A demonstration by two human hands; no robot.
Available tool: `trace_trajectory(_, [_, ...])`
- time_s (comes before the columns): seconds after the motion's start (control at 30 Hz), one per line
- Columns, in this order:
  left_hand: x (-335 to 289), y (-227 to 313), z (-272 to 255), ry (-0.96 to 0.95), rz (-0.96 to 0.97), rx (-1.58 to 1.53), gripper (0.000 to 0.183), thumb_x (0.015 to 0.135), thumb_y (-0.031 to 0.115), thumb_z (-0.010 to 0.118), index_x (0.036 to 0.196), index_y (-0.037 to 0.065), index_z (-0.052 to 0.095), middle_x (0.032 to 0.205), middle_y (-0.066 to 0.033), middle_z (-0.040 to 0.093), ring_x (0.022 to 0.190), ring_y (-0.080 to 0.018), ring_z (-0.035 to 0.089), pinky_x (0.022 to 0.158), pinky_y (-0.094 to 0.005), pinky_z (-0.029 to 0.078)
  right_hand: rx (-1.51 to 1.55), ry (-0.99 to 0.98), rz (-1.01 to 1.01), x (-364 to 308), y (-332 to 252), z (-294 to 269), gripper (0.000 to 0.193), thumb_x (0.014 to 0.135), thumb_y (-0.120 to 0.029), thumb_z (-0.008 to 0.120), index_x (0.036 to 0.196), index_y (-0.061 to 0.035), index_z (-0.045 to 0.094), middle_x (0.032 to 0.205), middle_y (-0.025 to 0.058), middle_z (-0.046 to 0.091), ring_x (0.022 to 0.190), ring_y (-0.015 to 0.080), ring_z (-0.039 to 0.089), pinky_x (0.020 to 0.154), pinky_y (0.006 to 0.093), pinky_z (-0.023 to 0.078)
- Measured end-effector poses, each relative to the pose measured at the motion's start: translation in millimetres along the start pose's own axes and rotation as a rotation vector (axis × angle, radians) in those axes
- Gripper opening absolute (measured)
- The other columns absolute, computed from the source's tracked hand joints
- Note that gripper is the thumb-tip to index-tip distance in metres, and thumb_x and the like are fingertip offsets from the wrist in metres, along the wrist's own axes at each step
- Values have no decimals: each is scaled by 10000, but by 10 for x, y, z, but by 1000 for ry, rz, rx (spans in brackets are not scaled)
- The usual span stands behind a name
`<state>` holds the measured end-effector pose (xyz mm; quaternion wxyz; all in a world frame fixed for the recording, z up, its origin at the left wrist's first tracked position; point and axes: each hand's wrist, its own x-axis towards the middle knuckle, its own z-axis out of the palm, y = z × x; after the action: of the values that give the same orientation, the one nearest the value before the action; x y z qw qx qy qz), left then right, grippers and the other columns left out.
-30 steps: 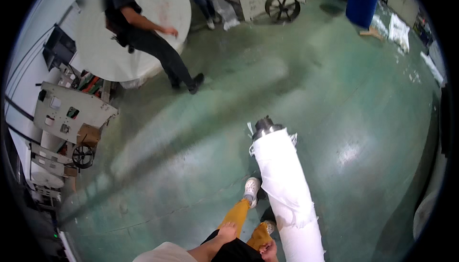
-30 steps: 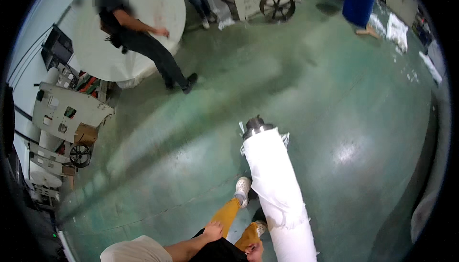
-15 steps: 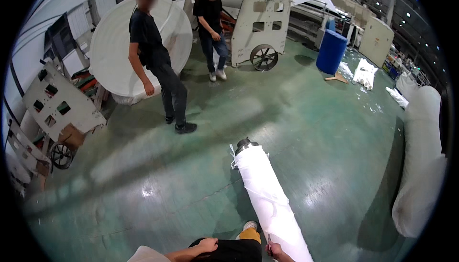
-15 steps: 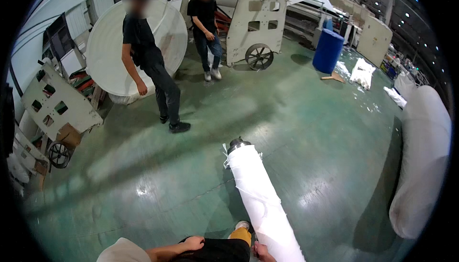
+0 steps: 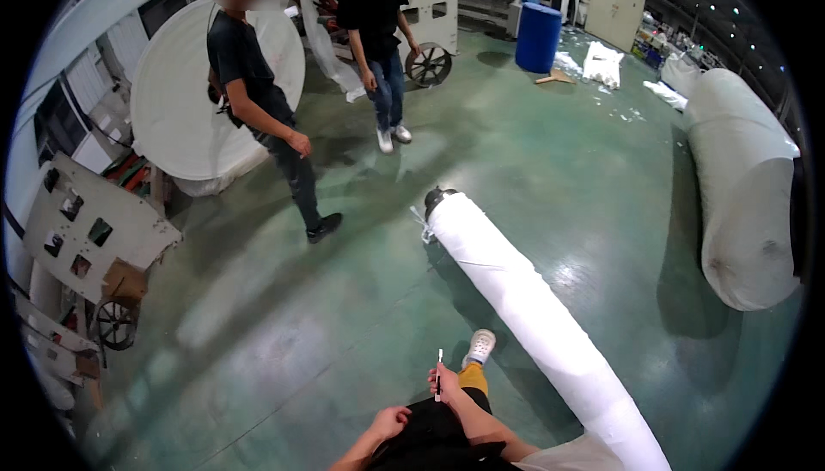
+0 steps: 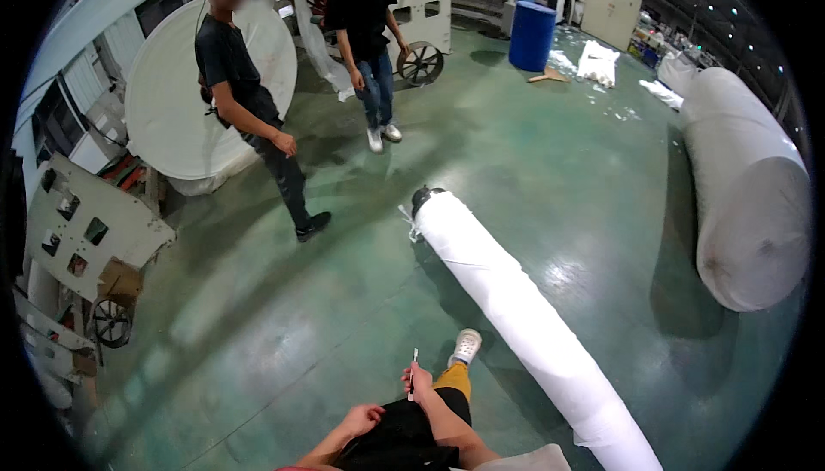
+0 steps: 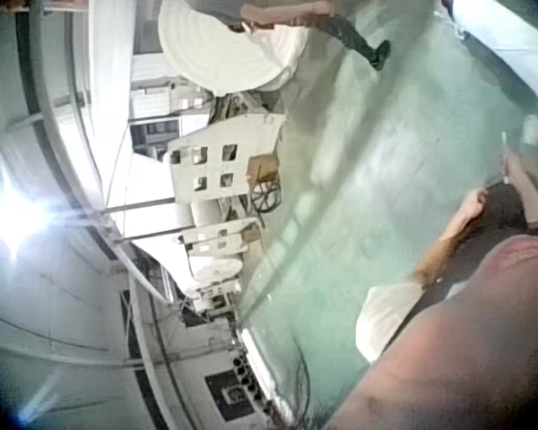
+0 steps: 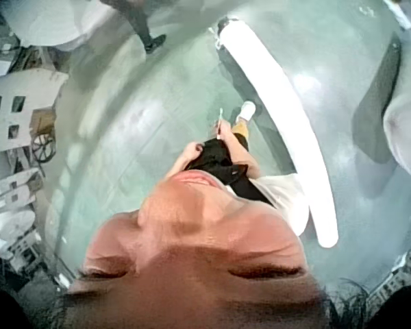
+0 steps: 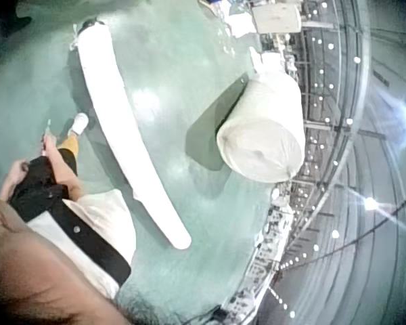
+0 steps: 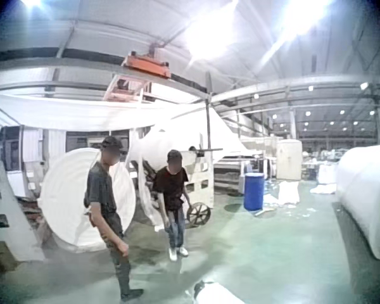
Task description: The person carries a roll of white fabric, places it on the floor, and uses a utility knife to cut open the roll while pulling apart the layers by hand.
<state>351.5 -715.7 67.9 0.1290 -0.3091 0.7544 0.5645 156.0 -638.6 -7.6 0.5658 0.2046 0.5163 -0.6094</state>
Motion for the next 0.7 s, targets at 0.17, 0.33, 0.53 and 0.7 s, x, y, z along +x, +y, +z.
trace_trajectory(0.17, [-411,-578,43,152,-71,9,232,690,61,603,917,72,647,722,-59,661,646,-170,632,628,-286,505,194,66,-41,-422,513,-488,367,918,-399,435,825,-58,534,623,59,506,453,135,413,410,280,360])
trace_trajectory(0.33, [-492,-1186,-4,262,-146,158,160,679,82,572,804,96,670,726,-118,651,667,-262,636,636,-356,512,47,169,-150,-489,670,-791,384,915,-411,396,802,-68,527,590,58,496,406,149,421,367,289,354])
trace_trajectory(0.53, [-202,-357,-244,301,-247,-196,131,760,145,640,819,28,633,607,-97,606,525,-165,596,513,-303,468,156,196,-109,-576,296,-864,367,910,-414,433,851,-65,532,591,28,499,419,118,406,382,252,330])
trace_trajectory(0.7, [-302,-241,55,347,-264,-28,103,766,128,639,806,34,628,531,-62,563,475,-140,564,488,-292,444,119,277,-97,-787,394,-939,373,908,-402,444,823,-48,525,582,48,500,416,112,404,372,253,327])
